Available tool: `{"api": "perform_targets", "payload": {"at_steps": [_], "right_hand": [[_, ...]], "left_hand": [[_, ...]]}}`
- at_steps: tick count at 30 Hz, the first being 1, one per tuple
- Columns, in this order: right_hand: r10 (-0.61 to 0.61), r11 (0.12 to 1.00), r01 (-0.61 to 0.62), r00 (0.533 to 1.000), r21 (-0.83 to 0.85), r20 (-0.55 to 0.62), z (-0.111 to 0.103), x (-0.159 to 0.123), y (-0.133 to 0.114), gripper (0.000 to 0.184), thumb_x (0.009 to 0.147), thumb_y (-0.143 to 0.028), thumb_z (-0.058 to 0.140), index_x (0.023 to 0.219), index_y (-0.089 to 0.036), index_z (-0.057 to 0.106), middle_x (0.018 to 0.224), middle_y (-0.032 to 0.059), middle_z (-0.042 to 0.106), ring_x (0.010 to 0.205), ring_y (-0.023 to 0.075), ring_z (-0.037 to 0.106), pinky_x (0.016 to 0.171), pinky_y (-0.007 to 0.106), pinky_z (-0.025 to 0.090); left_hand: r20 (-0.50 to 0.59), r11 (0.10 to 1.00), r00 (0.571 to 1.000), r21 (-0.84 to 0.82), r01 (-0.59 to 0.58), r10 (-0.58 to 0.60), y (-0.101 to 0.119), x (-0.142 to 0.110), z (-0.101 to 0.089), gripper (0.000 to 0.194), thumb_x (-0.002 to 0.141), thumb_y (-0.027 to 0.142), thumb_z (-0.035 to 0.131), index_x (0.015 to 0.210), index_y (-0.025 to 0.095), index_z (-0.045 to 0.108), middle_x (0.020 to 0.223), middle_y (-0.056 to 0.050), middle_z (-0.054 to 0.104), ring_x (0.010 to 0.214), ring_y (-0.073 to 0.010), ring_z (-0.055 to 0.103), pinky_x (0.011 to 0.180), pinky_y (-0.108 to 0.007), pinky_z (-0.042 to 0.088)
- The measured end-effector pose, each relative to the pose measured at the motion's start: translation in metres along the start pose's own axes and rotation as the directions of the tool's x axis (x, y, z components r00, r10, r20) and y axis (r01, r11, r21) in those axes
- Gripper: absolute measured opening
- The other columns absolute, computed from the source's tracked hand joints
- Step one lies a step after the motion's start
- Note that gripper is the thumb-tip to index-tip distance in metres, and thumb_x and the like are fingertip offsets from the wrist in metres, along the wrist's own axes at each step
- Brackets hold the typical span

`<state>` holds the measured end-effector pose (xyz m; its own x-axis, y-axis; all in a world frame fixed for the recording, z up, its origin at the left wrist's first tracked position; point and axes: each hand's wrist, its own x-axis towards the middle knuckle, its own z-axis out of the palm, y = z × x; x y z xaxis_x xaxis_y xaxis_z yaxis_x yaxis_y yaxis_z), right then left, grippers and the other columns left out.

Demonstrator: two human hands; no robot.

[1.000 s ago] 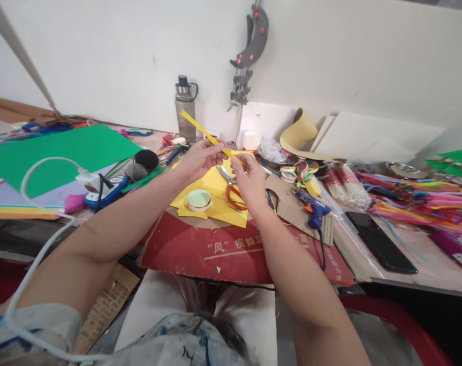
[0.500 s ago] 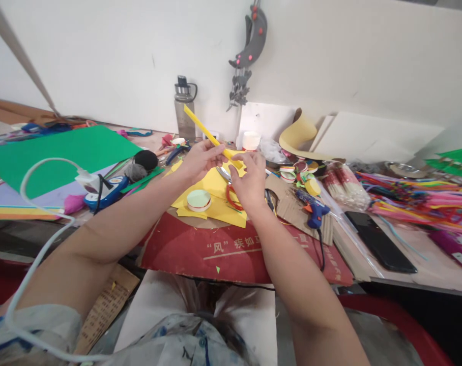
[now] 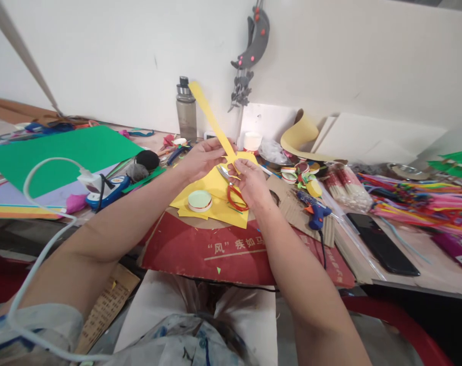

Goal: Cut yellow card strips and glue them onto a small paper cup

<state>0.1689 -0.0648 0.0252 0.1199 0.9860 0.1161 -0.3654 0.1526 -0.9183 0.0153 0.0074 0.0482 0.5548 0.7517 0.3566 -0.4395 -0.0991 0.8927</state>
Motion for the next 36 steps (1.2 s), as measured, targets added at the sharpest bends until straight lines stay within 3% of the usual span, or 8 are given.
{"api": "perform_targets", "payload": {"at_steps": [5, 10, 14, 25, 33, 36], "right_hand": [[0.0, 0.999, 0.002, 0.998, 0.037, -0.058, 0.0006, -0.0003, 0.0006, 0.025, 0.065, -0.025, 0.089, 0.075, -0.023, 0.066, 0.081, -0.0034, 0.067, 0.072, 0.01, 0.057, 0.062, 0.021, 0.053], [0.12, 0.985, -0.104, 0.986, 0.138, -0.113, 0.0003, 0.0024, -0.0007, 0.018, 0.07, -0.019, 0.084, 0.078, -0.022, 0.068, 0.077, -0.0023, 0.065, 0.066, 0.01, 0.055, 0.054, 0.021, 0.051], [0.169, 0.976, -0.154, 0.982, 0.155, -0.087, 0.0023, 0.0015, 0.0006, 0.017, 0.072, -0.019, 0.083, 0.081, -0.022, 0.068, 0.079, -0.0014, 0.066, 0.066, 0.0111, 0.055, 0.053, 0.023, 0.051], [-0.102, 0.991, 0.096, 0.993, -0.09, -0.063, 0.0032, 0.0003, 0.0053, 0.043, 0.047, -0.036, 0.097, 0.073, -0.023, 0.066, 0.072, -0.0069, 0.061, 0.06, 0.0064, 0.047, 0.053, 0.021, 0.04], [-0.123, 0.977, 0.115, 0.992, -0.179, -0.031, 0.0029, -0.0004, 0.0077, 0.041, 0.053, -0.041, 0.094, 0.076, -0.023, 0.064, 0.072, -0.0085, 0.059, 0.053, 0.0051, 0.045, 0.051, 0.024, 0.039], [-0.072, 0.981, 0.072, 0.997, -0.179, 0.004, 0.0034, -0.0003, 0.0088, 0.038, 0.057, -0.037, 0.093, 0.076, -0.023, 0.063, 0.072, -0.0082, 0.06, 0.051, 0.0042, 0.046, 0.051, 0.023, 0.039]], "left_hand": [[-0.075, 1.0, 0.997, -0.004, -0.01, 0.009, -0.0038, 0.0012, -0.0041, 0.013, 0.082, 0.023, 0.082, 0.09, 0.015, 0.076, 0.094, -0.006, 0.079, 0.083, -0.0114, 0.071, 0.073, -0.023, 0.05], [-0.024, 1.0, 1.0, -0.016, 0.019, -0.019, 0.0016, -0.0012, -0.0013, 0.024, 0.078, 0.018, 0.081, 0.102, 0.019, 0.078, 0.105, -0.005, 0.079, 0.095, -0.0158, 0.074, 0.075, -0.025, 0.053], [-0.036, 1.0, 0.999, 0.002, 0.012, -0.012, 0.0003, -0.0006, -0.0009, 0.028, 0.075, 0.02, 0.086, 0.102, 0.019, 0.079, 0.1, -0.005, 0.078, 0.087, -0.0127, 0.071, 0.072, -0.024, 0.052], [-0.228, 0.999, 0.974, 0.037, 0.028, -0.019, -0.0047, 0.0036, -0.0049, 0.029, 0.07, 0.017, 0.09, 0.09, 0.014, 0.07, 0.079, 0.002, 0.069, 0.065, -0.0059, 0.063, 0.059, -0.019, 0.045], [-0.178, 1.0, 0.984, -0.019, -0.013, 0.01, -0.0053, 0.002, -0.003, 0.029, 0.07, 0.017, 0.088, 0.088, 0.015, 0.066, 0.085, 0.002, 0.073, 0.077, -0.0101, 0.07, 0.074, -0.025, 0.056], [-0.217, 1.0, 0.976, 0.0, -0.015, 0.015, 0.0, 0.001, -0.0022, 0.026, 0.072, 0.016, 0.086, 0.086, 0.016, 0.063, 0.083, 0.002, 0.072, 0.075, -0.0094, 0.069, 0.074, -0.024, 0.056]]}}
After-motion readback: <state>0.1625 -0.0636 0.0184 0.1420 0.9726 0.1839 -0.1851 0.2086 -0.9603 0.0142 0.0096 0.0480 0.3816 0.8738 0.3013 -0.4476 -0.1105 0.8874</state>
